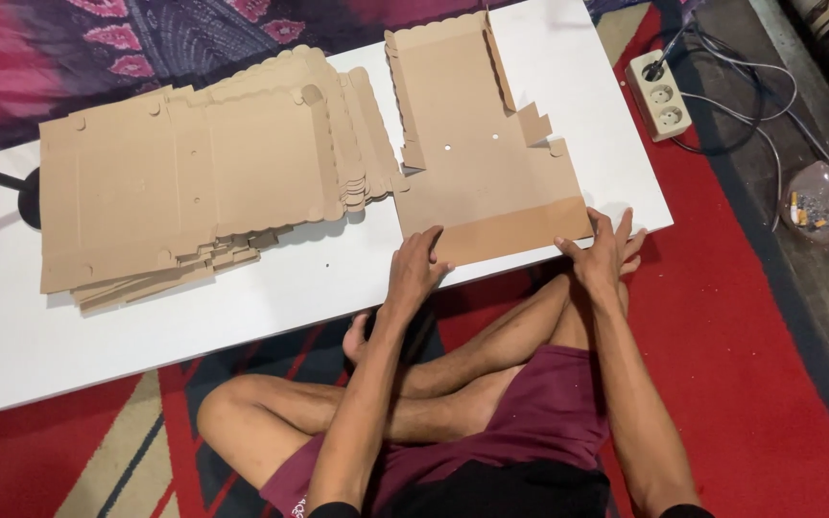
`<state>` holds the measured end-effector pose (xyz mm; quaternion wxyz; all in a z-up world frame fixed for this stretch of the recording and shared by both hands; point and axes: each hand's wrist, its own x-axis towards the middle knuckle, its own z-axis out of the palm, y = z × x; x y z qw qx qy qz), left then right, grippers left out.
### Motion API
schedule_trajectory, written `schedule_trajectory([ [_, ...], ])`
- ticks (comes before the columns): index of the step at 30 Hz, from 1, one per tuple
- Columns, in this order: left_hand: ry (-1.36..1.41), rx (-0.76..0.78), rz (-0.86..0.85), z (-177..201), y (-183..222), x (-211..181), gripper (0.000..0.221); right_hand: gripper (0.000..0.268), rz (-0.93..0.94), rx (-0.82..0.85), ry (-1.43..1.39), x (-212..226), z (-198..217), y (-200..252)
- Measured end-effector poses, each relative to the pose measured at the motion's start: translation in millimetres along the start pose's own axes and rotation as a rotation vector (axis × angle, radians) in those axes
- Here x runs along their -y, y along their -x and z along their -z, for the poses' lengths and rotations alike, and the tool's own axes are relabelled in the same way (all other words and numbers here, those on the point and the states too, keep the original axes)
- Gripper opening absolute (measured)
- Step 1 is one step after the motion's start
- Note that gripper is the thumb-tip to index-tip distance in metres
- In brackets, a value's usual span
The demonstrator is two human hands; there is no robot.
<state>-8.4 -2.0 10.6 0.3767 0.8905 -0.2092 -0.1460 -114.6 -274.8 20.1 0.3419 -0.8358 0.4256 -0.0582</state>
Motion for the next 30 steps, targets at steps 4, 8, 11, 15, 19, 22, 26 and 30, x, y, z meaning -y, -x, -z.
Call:
schedule_trajectory([
  [4, -0.023, -0.008, -0.021, -8, -7, 1, 0.068, 0.071, 0.017, -0.031, -0.029, -16, 0, -8],
  [8, -0.060, 0.099, -0.013, -9, -21, -7, 0.068, 0.041, 0.120, -0.134, -0.093, -50, 5, -20],
  [11, -0.097, 0.123, -0.048, -14, -37, -14, 0.066, 0.029, 0.180, -0.194, -0.119, -61, 15, -22],
  [15, -0.235, 0.086, -0.102, -11, -57, -30, 0.066, 0.025, 0.182, -0.246, -0.151, -54, 24, -14],
  [19, -0.412, -0.031, -0.223, -13, -79, -25, 0.061, 0.031, 0.185, -0.230, -0.229, -39, 22, 2],
  [22, -0.478, -0.165, -0.244, -5, -81, -22, 0.056, 0.027, 0.335, -0.296, -0.241, -29, 21, 16],
  [26, -0.286, -0.306, -0.284, 1, -63, -2, 0.047, 0.013, 0.645, -0.265, -0.348, -6, 29, 44],
  [30, -0.038, -0.387, -0.247, 3, -33, 30, 0.038, 0.009, 0.889, -0.025, -0.354, 18, 40, 71],
])
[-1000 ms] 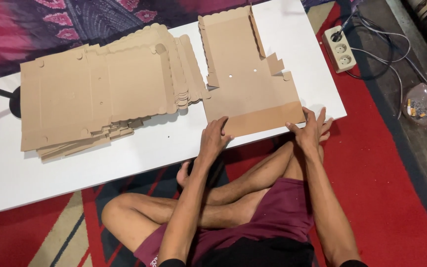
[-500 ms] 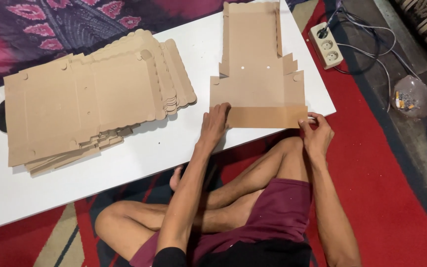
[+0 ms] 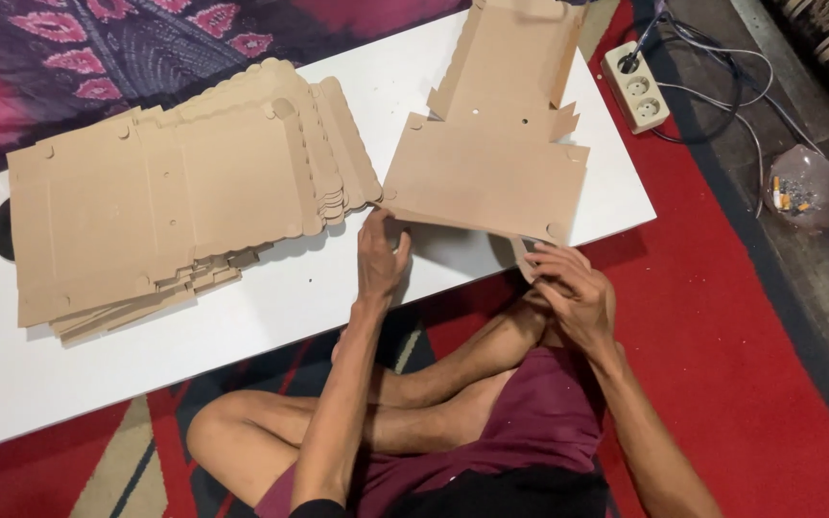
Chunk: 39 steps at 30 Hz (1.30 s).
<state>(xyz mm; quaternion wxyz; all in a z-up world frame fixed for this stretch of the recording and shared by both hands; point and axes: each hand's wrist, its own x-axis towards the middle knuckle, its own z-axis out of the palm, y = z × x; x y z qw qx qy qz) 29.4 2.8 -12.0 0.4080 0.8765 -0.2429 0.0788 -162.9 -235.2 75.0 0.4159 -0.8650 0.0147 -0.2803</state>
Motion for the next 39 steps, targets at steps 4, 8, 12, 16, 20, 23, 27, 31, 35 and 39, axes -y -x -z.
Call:
schedule_trajectory([
  [4, 0.027, -0.023, 0.042, 8, 34, 17, 0.028, 0.010, 0.071, 0.107, 0.069, -11, -1, 11],
  [8, 0.073, 0.012, 0.039, 4, 35, 21, 0.023, 0.009, 0.217, 0.232, 0.176, -35, 3, 21],
  [12, 0.204, -0.027, 0.123, 7, 25, -14, 0.024, 0.004, 0.202, 0.278, 0.335, -43, 14, 31],
  [16, 0.343, 0.019, 0.149, -12, 13, -39, 0.021, 0.003, 0.162, 0.299, 0.351, -44, 18, 38],
  [20, 0.346, 0.042, 0.088, -27, -24, -46, 0.025, 0.008, 0.057, 0.262, 0.256, -40, 5, 15],
  [23, 0.300, 0.038, 0.087, -24, -47, -38, 0.028, 0.014, -0.010, 0.196, 0.161, -49, -25, -12],
  [27, -0.040, 0.008, 0.040, 8, -53, -51, 0.027, 0.022, -0.067, 0.196, 0.044, -56, -76, -52],
  [31, 0.097, 0.204, 0.110, -25, -24, -11, 0.019, 0.018, -0.095, 0.249, 0.116, -53, -104, -72],
  [35, 0.090, 0.311, 0.076, -21, -7, -21, 0.033, 0.026, -0.290, 0.216, 0.196, -73, -112, -59],
  [39, 0.045, 0.370, 0.056, -17, -6, -25, 0.030, 0.023, -0.315, 0.326, 0.199, -72, -97, -45],
])
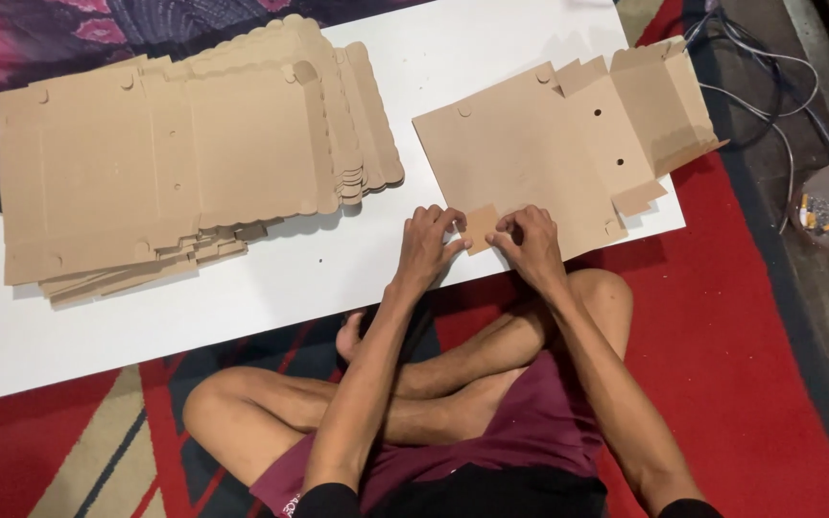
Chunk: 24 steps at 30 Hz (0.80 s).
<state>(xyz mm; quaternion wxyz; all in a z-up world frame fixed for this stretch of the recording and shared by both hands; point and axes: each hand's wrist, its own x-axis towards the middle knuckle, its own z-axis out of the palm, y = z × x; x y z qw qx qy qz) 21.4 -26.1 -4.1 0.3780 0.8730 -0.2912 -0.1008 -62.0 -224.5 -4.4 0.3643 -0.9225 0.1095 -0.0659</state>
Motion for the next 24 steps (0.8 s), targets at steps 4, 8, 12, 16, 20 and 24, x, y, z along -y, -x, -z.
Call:
schedule_trajectory([
  [4, -0.024, 0.081, 0.042, -1, -8, 6, 0.026, 0.042, -0.024, 0.053, 0.028, 15, 5, 3],
  [8, -0.039, 0.228, 0.156, 12, -21, -3, 0.029, 0.060, -0.114, 0.118, 0.134, 19, -2, 0],
  [12, -0.024, 0.288, 0.233, 26, -28, -21, 0.034, 0.070, -0.341, 0.101, 0.185, 40, -3, 0],
  [16, -0.025, 0.255, 0.226, 24, -28, -22, 0.029, 0.084, -0.432, 0.063, 0.214, 67, 13, -5],
  [20, -0.021, 0.248, 0.207, 22, -27, -19, 0.030, 0.095, -0.494, 0.094, 0.138, 70, 23, -7],
  [24, -0.044, 0.285, 0.202, 25, -26, -21, 0.033, 0.090, -0.478, 0.064, 0.153, 43, 20, -11],
])
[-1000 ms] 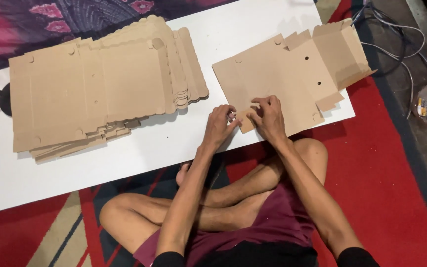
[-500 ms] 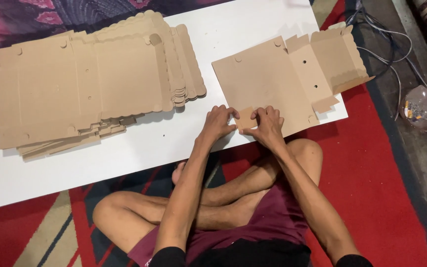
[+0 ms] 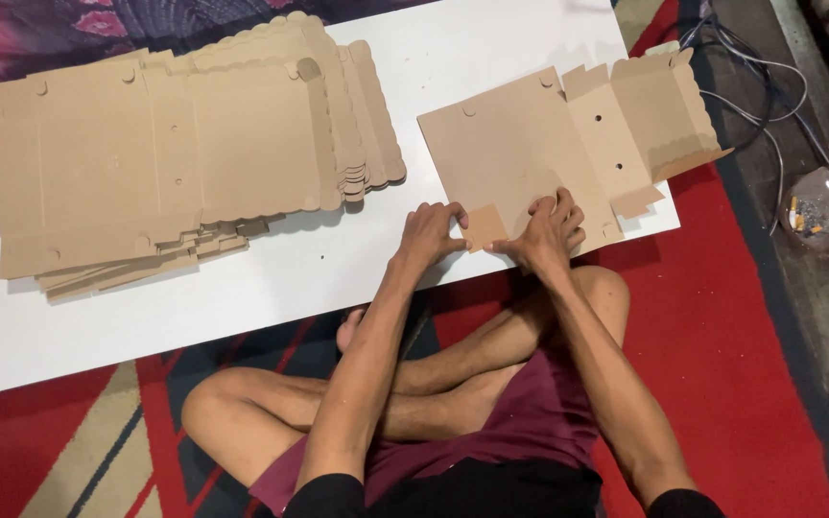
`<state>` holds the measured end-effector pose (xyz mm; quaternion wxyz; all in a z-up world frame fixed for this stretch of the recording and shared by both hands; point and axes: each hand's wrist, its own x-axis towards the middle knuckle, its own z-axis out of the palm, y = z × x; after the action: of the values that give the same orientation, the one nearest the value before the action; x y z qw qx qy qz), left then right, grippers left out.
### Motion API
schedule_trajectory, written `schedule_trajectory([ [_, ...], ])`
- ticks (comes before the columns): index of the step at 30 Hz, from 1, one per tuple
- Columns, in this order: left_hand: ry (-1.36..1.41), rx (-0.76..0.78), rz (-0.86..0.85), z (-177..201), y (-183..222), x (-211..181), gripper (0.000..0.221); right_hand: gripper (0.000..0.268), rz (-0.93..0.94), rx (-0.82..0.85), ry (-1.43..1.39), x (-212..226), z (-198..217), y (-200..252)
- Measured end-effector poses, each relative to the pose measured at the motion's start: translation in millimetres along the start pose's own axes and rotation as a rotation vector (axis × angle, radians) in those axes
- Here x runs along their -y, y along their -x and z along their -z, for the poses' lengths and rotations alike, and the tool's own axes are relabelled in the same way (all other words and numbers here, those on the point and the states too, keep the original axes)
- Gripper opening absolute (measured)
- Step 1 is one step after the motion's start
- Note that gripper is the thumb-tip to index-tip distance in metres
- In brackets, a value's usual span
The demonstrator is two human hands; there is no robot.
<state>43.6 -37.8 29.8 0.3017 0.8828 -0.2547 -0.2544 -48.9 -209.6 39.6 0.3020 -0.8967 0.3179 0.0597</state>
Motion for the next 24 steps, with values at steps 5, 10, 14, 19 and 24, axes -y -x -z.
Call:
schedule_trajectory([
  [5, 0.035, -0.028, 0.014, 2, 4, -3, 0.035, 0.080, 0.021, -0.042, -0.001, -12, 8, -6],
  [10, 0.017, -0.021, 0.000, -1, 2, 1, 0.044, 0.075, 0.016, -0.031, 0.022, -12, 12, -11],
  [14, 0.004, -0.026, 0.004, -4, -1, 3, 0.044, 0.069, 0.015, -0.023, 0.023, -17, 10, -15],
  [19, 0.022, -0.047, 0.016, -8, -2, 6, 0.045, 0.067, 0.022, -0.024, 0.011, -29, 0, -25],
  [24, 0.079, -0.029, 0.015, -6, 0, 8, 0.047, 0.061, 0.051, 0.044, -0.046, -42, -15, -39],
])
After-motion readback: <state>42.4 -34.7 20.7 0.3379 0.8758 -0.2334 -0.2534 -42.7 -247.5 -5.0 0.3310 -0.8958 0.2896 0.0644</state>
